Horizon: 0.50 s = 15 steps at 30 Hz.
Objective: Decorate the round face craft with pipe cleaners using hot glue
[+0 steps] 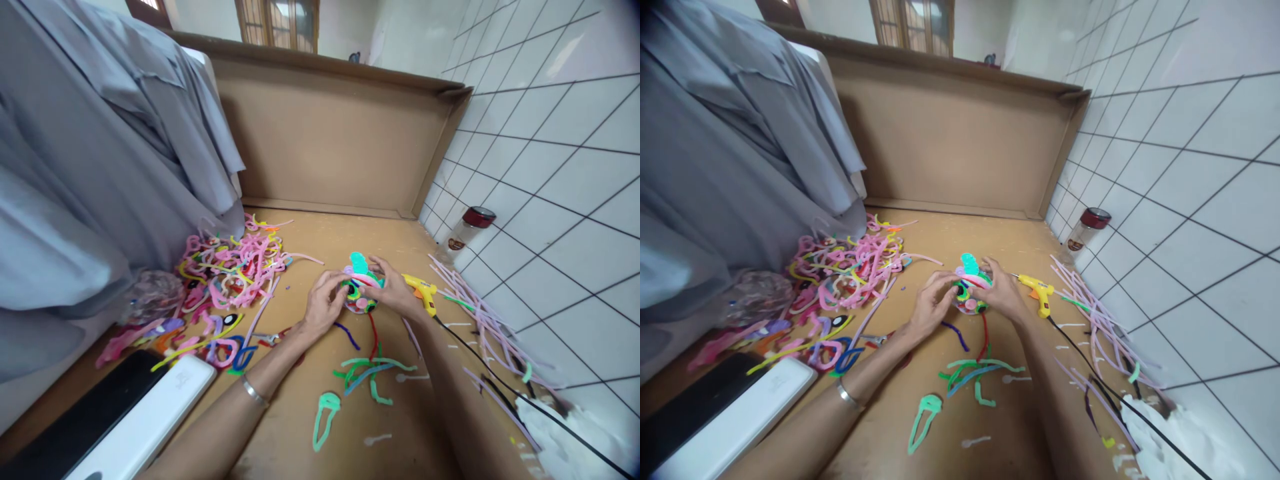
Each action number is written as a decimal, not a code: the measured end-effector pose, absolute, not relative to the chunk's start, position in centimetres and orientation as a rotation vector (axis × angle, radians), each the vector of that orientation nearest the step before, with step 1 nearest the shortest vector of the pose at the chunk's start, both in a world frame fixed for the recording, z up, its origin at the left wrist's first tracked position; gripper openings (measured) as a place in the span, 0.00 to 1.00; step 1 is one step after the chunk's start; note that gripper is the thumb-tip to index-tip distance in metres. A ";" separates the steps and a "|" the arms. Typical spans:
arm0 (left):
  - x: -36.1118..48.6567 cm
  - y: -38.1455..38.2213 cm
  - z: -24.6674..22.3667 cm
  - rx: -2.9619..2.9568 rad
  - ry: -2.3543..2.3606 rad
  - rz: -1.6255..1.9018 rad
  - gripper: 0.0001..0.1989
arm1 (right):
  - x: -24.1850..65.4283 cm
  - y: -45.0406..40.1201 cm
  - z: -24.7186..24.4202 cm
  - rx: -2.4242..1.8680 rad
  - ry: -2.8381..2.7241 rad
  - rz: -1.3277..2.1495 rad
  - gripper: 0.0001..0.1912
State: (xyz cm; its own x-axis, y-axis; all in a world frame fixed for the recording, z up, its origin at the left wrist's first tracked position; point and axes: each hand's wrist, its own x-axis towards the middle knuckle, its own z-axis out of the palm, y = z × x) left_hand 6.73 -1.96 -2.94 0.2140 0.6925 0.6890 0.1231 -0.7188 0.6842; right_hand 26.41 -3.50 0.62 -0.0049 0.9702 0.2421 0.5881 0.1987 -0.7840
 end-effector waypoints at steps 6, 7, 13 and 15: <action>6.6 -2.0 -2.7 2.055 0.737 1.451 0.11 | 26.4 -3.4 0.6 -1.472 -1.697 0.628 0.43; 6.6 -2.0 -2.6 2.055 0.741 1.443 0.11 | 26.4 -3.4 0.6 -1.471 -1.699 0.623 0.43; 6.6 -2.0 -2.6 2.000 0.745 1.448 0.10 | 26.5 -3.1 0.0 -1.487 -1.707 0.567 0.41; 6.7 -1.8 -2.6 1.951 0.746 1.456 0.09 | 26.3 -3.2 0.1 -1.491 -1.720 0.536 0.40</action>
